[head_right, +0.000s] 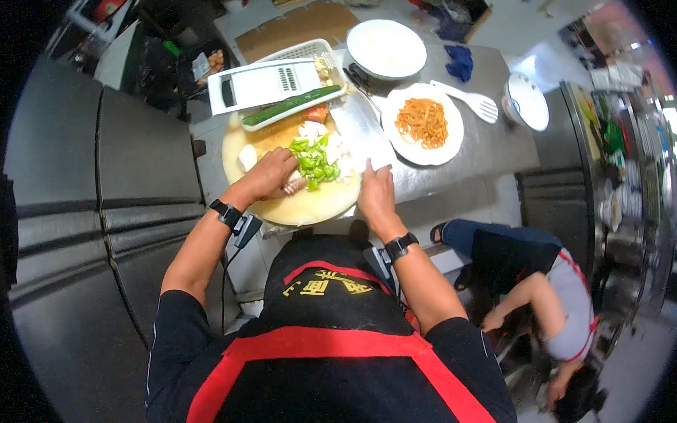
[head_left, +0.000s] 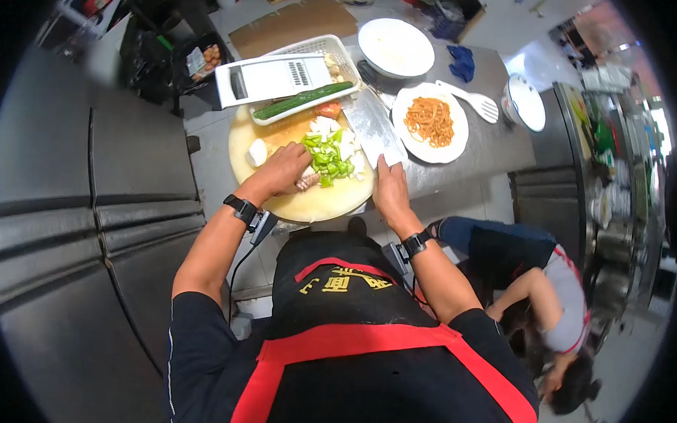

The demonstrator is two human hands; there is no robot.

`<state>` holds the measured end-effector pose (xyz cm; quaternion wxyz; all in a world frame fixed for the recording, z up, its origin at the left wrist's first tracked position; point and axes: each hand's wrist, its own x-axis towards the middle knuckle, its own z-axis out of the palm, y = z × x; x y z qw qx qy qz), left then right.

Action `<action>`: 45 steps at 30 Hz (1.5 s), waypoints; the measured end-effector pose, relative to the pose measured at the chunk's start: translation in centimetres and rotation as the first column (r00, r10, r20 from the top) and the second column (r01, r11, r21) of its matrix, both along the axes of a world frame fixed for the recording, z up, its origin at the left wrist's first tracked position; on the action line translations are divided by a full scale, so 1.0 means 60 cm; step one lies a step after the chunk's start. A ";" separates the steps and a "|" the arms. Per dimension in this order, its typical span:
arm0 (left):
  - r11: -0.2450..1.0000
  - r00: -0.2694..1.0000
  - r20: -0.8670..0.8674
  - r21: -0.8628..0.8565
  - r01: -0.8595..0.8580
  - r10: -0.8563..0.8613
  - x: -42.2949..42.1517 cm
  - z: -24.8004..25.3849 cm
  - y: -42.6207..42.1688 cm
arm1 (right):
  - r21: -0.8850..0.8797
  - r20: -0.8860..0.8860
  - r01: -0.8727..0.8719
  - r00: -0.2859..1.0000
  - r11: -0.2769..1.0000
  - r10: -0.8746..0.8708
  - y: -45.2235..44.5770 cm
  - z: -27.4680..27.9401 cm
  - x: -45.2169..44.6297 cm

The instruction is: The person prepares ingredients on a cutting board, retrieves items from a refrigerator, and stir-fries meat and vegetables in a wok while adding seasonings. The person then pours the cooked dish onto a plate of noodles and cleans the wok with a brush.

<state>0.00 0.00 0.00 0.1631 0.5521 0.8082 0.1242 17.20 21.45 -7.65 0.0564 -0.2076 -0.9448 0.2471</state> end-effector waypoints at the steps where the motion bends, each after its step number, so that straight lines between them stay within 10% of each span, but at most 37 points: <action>1: 0.998 0.999 0.019 0.042 0.043 -0.043 -0.003 -0.002 0.008 | -0.040 -0.011 0.036 0.999 0.999 -0.036 0.001 0.013 0.001; 8: 0.956 0.950 0.136 0.120 0.266 -0.282 -0.047 -0.021 0.084 | 0.073 -0.275 0.331 0.913 0.941 -0.300 0.015 0.079 0.058; 12: 0.924 0.973 0.228 0.379 -0.054 -0.037 -0.054 -0.083 0.061 | -0.096 -0.306 0.500 0.808 0.860 -0.504 -0.041 0.076 0.202; 13: 0.928 0.764 0.645 0.278 -0.247 0.009 -0.037 -0.075 0.084 | -0.122 -0.281 0.576 0.761 0.808 -0.585 -0.061 0.075 0.255; 15: 0.928 0.534 0.839 0.274 -0.251 -0.104 0.076 0.003 0.117 | -0.273 -0.190 0.703 0.630 0.657 -0.753 -0.120 0.076 0.366; 19: 0.970 0.162 0.964 0.187 0.157 -0.212 0.238 -0.046 0.186 | -0.447 -0.096 0.844 0.284 0.297 -0.954 -0.241 0.106 0.529; 21: 0.938 0.187 0.972 0.073 0.339 -0.143 0.350 -0.008 0.209 | -0.485 -0.084 0.866 0.095 0.124 -0.992 -0.295 0.120 0.552; 23: 0.810 0.194 0.952 0.082 0.581 -0.236 0.516 0.015 0.235 | -0.564 -0.098 0.824 -0.014 0.044 -0.995 -0.332 0.127 0.620; 26: 0.547 0.140 0.941 0.055 0.835 -0.309 0.789 0.043 0.213 | -0.950 -0.001 0.298 -0.313 -0.097 -0.950 -0.389 0.152 0.719; 31: -0.063 -0.412 0.714 0.461 0.885 -0.567 1.185 0.014 0.106 | -0.772 -0.061 0.513 -0.646 -0.374 -0.761 -0.514 0.224 0.952; 35: -0.061 -0.110 0.980 0.121 0.991 0.164 1.379 0.068 -0.015 | -0.850 -0.022 0.291 -0.852 -0.439 -0.523 -0.632 0.175 1.136; 39: -0.050 -0.121 0.977 0.114 0.992 -0.173 1.571 -0.050 -0.089 | -0.738 0.037 0.241 -0.918 -0.630 -0.395 -0.724 0.136 1.274; 41: -0.207 -0.254 0.784 0.163 0.965 -0.566 1.638 -0.090 -0.104 | -0.276 -0.083 0.404 -0.914 -0.872 -0.397 -0.762 0.111 1.313; 42: -0.098 -0.132 0.773 0.090 0.991 -0.620 1.618 -0.009 -0.124 | -0.233 -0.094 0.368 -0.930 -0.900 -0.356 -0.779 0.093 1.329; 44: -0.223 -0.317 0.341 0.287 0.932 -0.885 1.637 -0.012 -0.120 | -0.193 -0.095 0.302 -0.953 -0.933 -0.289 -0.805 0.089 1.356; 45: -0.294 -0.355 0.400 0.206 0.933 -0.845 1.647 -0.018 -0.099 | -0.197 -0.070 0.275 -0.961 -0.941 -0.266 -0.817 0.105 1.344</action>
